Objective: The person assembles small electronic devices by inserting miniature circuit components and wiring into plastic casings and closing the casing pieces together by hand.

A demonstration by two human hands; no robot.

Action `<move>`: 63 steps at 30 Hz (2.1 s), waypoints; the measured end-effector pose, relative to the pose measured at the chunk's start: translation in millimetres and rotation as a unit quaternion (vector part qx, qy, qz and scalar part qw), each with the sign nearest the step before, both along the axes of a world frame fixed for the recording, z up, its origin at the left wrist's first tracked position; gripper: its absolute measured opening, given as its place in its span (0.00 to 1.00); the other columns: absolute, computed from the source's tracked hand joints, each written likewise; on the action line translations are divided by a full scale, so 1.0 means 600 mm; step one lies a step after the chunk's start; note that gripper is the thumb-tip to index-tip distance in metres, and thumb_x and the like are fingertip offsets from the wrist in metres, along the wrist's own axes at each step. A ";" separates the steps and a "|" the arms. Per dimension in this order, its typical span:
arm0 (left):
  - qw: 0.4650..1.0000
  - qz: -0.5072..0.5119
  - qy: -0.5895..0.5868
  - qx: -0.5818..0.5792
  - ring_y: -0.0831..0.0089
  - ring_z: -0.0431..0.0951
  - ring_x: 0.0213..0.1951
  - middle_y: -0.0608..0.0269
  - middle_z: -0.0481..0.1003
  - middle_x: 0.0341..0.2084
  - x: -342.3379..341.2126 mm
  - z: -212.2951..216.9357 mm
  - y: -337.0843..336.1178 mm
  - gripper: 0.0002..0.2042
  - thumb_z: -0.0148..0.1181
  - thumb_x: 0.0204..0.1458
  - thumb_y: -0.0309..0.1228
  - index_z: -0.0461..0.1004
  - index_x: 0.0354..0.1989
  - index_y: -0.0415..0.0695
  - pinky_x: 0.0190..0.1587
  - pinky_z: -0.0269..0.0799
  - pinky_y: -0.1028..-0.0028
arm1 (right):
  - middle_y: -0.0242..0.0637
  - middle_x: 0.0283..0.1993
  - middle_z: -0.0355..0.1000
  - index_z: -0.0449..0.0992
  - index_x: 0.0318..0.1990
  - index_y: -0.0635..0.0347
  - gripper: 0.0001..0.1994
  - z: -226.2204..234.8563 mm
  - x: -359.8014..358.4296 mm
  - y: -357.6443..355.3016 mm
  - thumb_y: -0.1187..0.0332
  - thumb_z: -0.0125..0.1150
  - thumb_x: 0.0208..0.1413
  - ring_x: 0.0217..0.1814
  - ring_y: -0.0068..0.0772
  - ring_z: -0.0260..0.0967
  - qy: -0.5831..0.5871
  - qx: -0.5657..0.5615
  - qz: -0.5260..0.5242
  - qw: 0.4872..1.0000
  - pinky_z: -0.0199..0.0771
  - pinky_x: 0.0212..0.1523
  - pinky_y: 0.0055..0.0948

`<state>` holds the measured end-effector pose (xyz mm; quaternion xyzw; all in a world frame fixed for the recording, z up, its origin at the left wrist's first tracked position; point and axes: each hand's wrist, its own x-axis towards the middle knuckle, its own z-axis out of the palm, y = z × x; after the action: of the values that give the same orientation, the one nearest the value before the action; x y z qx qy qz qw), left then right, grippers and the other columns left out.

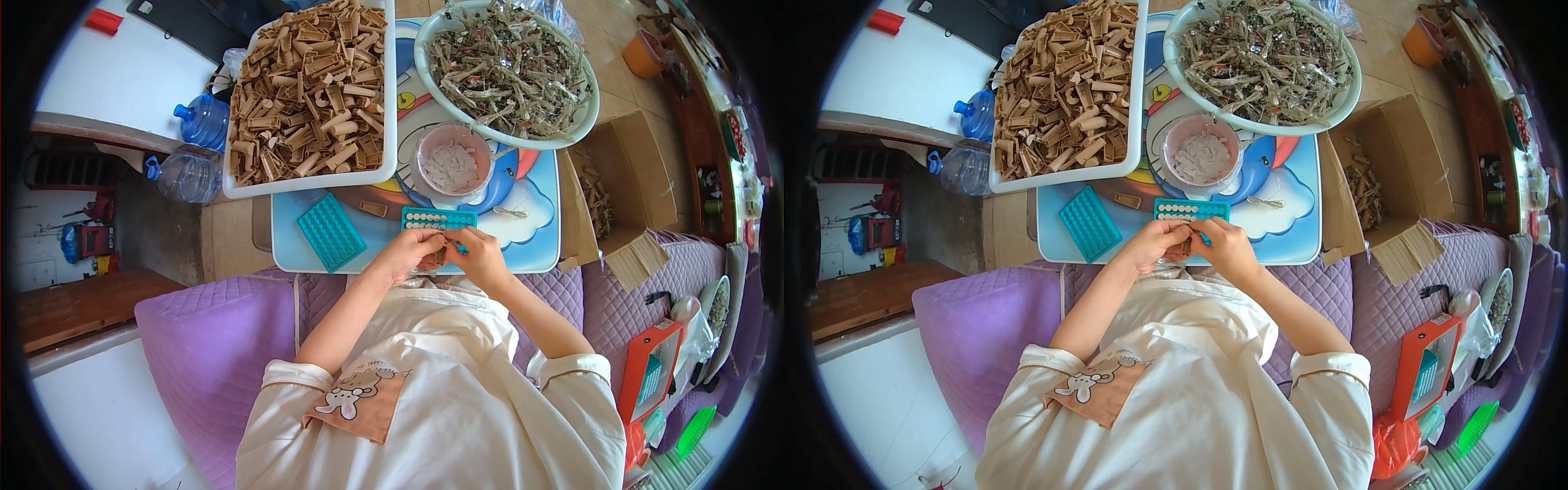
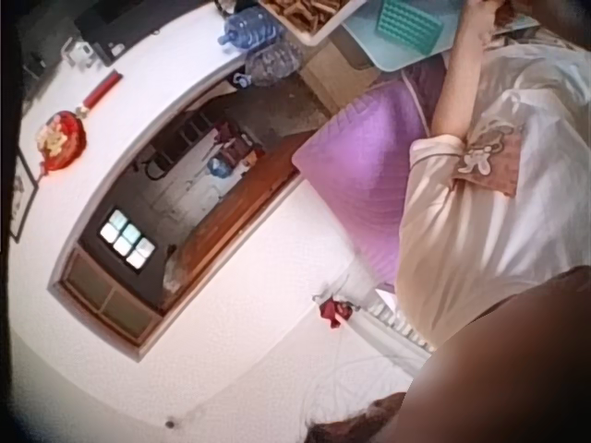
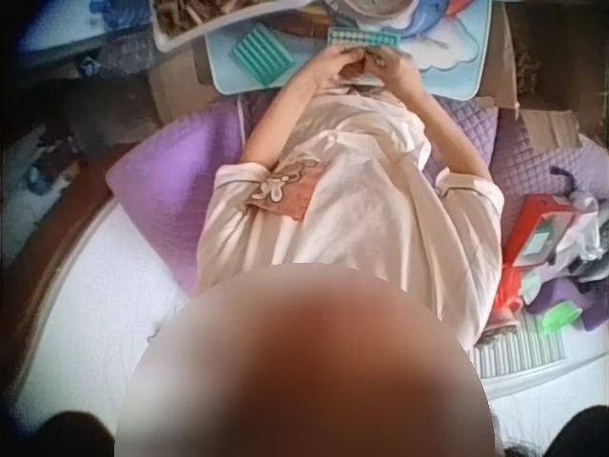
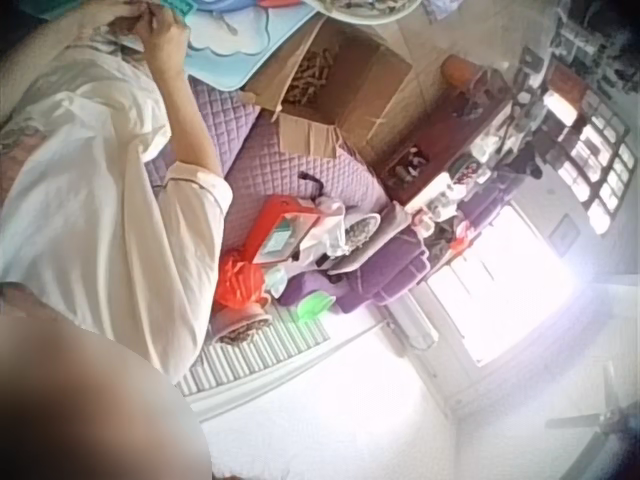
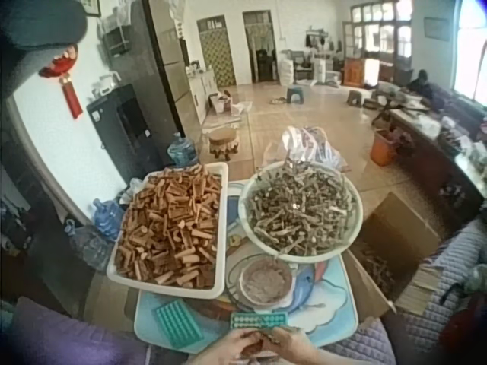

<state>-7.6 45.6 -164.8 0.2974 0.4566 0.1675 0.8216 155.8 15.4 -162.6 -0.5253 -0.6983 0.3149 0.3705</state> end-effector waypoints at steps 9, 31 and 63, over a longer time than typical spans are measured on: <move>1.000 0.011 -0.004 -0.023 0.81 0.73 0.26 0.69 0.73 0.25 0.000 -0.009 0.018 0.09 0.48 0.52 0.38 0.70 0.33 0.46 0.28 0.68 0.81 | 0.39 0.25 0.68 0.72 0.32 0.60 0.07 -0.001 -0.004 0.013 0.73 0.57 0.41 0.23 0.39 0.68 0.010 0.009 -0.016 1.000 0.69 0.24 0.30; 0.997 -0.069 0.016 -0.027 0.79 0.73 0.26 0.68 0.73 0.23 0.018 -0.018 0.031 0.11 0.49 0.51 0.40 0.70 0.31 0.45 0.27 0.69 0.80 | 0.42 0.28 0.68 0.71 0.31 0.65 0.09 -0.014 0.030 0.026 0.73 0.59 0.38 0.27 0.35 0.68 0.092 -0.100 0.023 0.990 0.68 0.29 0.28; 0.995 -0.100 -0.027 0.001 0.78 0.74 0.33 0.64 0.72 0.34 -0.014 -0.011 0.071 0.16 0.48 0.52 0.39 0.66 0.44 0.41 0.37 0.72 0.76 | 0.38 0.31 0.68 0.71 0.36 0.59 0.12 0.000 0.038 0.033 0.77 0.53 0.40 0.30 0.41 0.67 -0.050 -0.041 -0.009 0.998 0.68 0.31 0.33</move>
<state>-15.7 88.3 -171.7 0.3377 0.4022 0.0927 0.8459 178.9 35.2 -162.9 -0.5617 -0.6977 0.3130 0.3158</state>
